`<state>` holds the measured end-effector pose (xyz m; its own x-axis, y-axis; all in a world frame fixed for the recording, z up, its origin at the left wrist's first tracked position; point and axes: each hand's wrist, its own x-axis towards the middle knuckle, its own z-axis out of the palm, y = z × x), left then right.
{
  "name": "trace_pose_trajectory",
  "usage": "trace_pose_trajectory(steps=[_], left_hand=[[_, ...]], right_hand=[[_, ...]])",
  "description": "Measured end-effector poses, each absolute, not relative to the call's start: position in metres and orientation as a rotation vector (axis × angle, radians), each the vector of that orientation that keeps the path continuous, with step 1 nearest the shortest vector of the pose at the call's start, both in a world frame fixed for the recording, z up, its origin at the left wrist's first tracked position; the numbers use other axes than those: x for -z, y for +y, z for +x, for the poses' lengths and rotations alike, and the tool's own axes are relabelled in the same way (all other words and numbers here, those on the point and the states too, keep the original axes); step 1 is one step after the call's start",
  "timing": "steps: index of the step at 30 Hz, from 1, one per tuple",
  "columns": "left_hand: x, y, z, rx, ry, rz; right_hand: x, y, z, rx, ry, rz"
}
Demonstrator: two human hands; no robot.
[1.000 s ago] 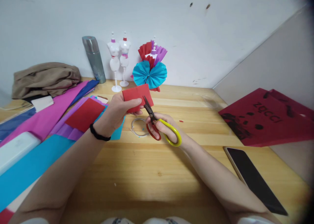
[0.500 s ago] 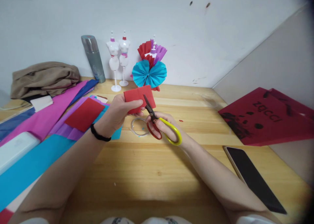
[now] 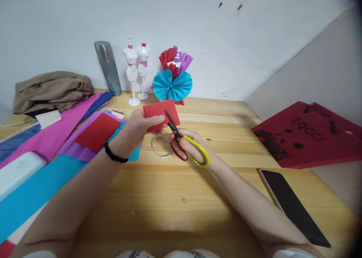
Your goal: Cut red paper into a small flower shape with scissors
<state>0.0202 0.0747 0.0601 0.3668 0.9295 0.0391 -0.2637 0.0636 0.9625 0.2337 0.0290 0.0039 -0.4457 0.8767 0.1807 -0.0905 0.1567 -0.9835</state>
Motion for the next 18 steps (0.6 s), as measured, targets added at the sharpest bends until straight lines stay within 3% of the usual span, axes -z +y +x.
trace_pose_trajectory(steps=[18], left_hand=[[-0.0622,0.0763,0.0148,-0.987,0.749,1.173]], right_hand=[[-0.0023,0.0301,0.2384,-1.433,-1.595,-0.782]])
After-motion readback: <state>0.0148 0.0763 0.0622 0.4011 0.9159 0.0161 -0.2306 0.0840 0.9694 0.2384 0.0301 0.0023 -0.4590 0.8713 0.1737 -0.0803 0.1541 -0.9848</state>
